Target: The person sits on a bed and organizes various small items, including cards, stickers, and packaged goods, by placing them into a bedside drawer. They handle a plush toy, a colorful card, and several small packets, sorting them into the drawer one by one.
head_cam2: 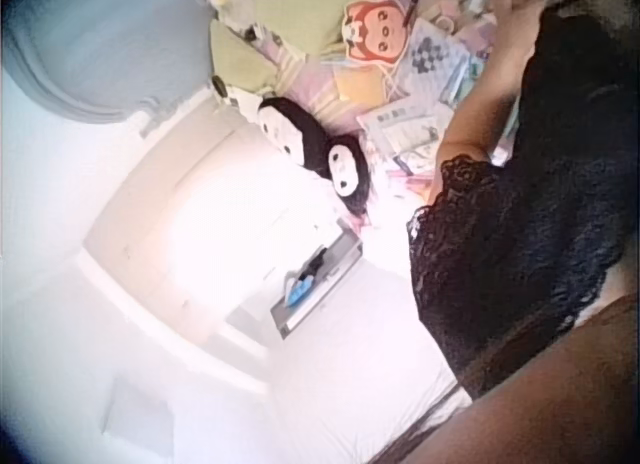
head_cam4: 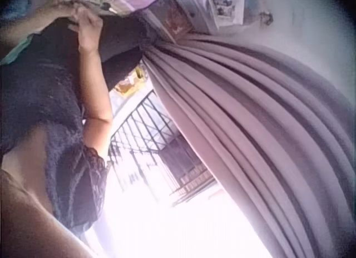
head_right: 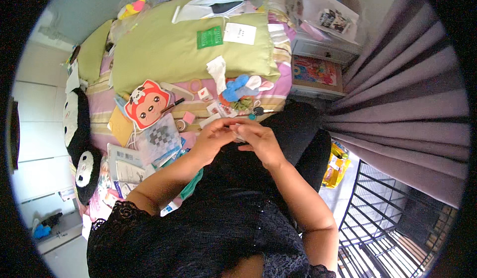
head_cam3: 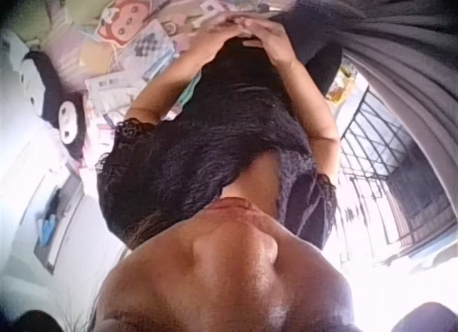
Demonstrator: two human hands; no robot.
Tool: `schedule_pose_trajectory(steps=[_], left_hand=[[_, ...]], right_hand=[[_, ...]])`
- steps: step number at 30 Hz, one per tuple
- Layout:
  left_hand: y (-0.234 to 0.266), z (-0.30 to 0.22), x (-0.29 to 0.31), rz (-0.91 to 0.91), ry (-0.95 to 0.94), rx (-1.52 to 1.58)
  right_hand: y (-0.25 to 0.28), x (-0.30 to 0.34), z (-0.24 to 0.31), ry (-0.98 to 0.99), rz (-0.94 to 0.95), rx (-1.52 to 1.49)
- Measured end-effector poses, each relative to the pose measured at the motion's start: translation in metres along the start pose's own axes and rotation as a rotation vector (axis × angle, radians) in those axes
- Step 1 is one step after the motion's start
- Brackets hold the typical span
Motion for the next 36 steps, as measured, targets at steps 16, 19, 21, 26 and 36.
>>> schedule_pose_trajectory(steps=[16, 19, 21, 26, 36], left_hand=[[0.15, -0.008, -0.02, -0.665, -0.078, -1.566], [0.152, -0.015, -0.038, -0.692, -0.13, -1.396], [0.151, -0.023, -0.062, -0.674, -0.055, -1.395], [0.146, -0.033, -0.079, -0.598, -0.105, -1.412], [0.082, -0.061, -0.035, -0.296, -0.353, -1.382]], right_hand=[[0.035, -0.009, -0.005, 0.134, -0.127, 0.148], [0.037, -0.011, -0.006, 0.121, -0.152, 0.152], [0.038, -0.014, -0.009, 0.102, -0.153, 0.169], [0.043, -0.012, -0.011, 0.136, -0.103, 0.25], [0.029, -0.029, -0.008, -0.042, -0.057, 0.248]])
Point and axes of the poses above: each hand's wrist, its own x-axis away from the middle knuckle, its own y-axis out of the back of the hand, z = x × y, the point moved 2 cm from there along -x, towards the middle knuckle, and after that the axes turned 11 degrees about y, right-handed, at the moved point
